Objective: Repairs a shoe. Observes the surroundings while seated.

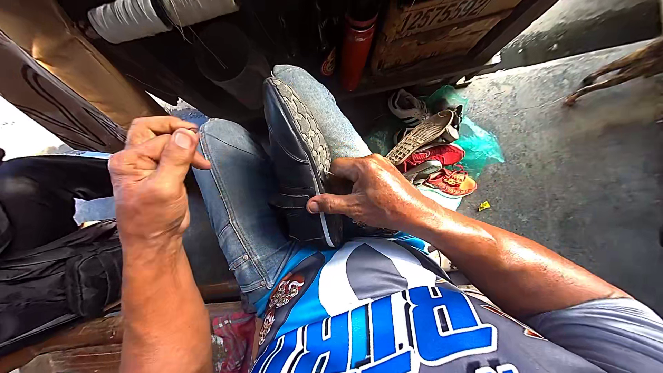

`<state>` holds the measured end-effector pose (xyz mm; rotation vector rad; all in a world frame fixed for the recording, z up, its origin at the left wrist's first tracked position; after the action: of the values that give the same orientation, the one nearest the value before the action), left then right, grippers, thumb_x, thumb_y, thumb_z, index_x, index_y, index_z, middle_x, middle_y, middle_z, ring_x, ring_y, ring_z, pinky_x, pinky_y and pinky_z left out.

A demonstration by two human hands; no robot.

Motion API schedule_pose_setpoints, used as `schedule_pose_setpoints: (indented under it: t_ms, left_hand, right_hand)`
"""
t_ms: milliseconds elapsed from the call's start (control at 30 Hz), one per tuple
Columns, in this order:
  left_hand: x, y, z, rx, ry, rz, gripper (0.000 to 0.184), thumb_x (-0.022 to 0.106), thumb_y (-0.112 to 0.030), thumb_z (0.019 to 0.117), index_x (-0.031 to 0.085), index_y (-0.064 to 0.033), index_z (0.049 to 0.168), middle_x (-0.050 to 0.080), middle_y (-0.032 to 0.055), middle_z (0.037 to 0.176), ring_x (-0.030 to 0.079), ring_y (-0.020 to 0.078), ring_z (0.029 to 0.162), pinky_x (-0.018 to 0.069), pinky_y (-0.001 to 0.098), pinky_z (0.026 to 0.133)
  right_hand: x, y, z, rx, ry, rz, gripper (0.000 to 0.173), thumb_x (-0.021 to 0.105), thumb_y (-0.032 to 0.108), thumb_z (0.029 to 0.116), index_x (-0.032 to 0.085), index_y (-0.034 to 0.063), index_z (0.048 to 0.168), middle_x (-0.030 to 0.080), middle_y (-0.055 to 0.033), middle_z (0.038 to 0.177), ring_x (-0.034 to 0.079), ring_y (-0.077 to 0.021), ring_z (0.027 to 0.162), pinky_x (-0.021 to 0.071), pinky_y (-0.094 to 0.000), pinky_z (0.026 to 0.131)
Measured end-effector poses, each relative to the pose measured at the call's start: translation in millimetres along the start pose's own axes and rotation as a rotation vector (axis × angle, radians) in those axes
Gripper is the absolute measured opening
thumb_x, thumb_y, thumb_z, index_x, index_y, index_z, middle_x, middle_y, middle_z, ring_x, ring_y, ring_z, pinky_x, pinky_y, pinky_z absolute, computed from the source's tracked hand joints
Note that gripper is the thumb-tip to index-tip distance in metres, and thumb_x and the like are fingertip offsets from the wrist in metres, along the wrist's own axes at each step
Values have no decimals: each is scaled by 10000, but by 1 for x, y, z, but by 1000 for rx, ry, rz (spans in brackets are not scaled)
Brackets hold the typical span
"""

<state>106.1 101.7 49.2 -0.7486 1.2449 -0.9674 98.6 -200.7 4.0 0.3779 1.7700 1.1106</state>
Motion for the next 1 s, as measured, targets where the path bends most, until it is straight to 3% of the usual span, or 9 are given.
schedule_pose_setpoints:
  t_ms: [100,167,233,367,533,667,800,900,1000]
  left_hand:
    - [35,-25,4,-44,162,-731,394,308,-248,1110,664,-78,1104,633,99,1301,611,323,1237,511,515,1067]
    - [49,-36,7,-136,167,-842,465,225,-299,1121,645,-120,1205,676,11,1032,687,209,998,563,463,973]
    - [47,-32,20,-233,109,-777,463,239,-295,1128,675,-140,1119,571,-96,704,596,61,644,590,294,736]
    - [7,-19,46,-267,-15,-639,476,253,-324,1135,654,-98,1015,440,-91,580,465,45,495,509,212,567]
    - [-19,-6,55,-165,-35,-627,483,251,-340,1134,654,-90,1043,452,-66,611,478,63,504,497,221,543]
    - [1,-7,24,-183,78,-542,460,228,-390,1130,635,-177,1101,563,-109,756,575,20,630,554,204,658]
    - [80,-8,-15,-346,267,-499,264,691,-434,957,654,-225,1114,675,-86,973,655,53,868,581,272,787]
    - [117,-11,-28,-315,224,-682,382,748,-119,924,595,-110,1274,702,24,1119,691,112,997,595,312,896]
    - [118,-3,-30,-317,201,-849,277,720,-113,946,670,-118,1218,733,22,1084,712,108,962,605,312,879]
  right_hand:
    - [-2,3,1,5,20,54,456,732,603,865,585,186,752,502,62,560,498,-88,494,394,-323,456]
    - [0,5,5,-20,3,105,432,760,546,868,577,174,745,493,63,561,478,-78,489,375,-304,456]
    - [2,3,11,-36,16,195,388,788,458,870,558,166,760,483,72,591,457,-61,519,371,-286,495]
    - [8,-3,18,-67,3,291,353,811,333,851,527,163,726,448,78,586,414,-41,518,334,-250,494]
    - [10,-3,23,-79,42,303,307,795,299,865,552,149,755,471,66,599,437,-48,524,356,-251,494]
    - [7,-1,17,-55,73,246,299,788,351,880,580,150,806,504,57,609,482,-69,535,393,-283,497]
    - [6,4,7,-61,-5,185,340,804,424,861,612,144,867,563,45,638,540,-87,550,452,-310,496]
    - [1,2,-5,-155,-138,228,415,793,327,839,639,55,1112,597,-27,930,562,-82,744,505,-247,625]
    - [-2,-9,-21,-253,-215,250,339,616,112,897,638,2,1217,572,-91,1143,577,-101,938,524,-216,763]
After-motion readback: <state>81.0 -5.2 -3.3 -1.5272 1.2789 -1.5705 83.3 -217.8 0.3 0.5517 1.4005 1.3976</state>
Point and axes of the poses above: each hand's wrist, its own z-axis towards the middle knuckle, its own x-axis out of the palm, y = z × x, the point moved 4 cm from there along z, towards the middle knuckle
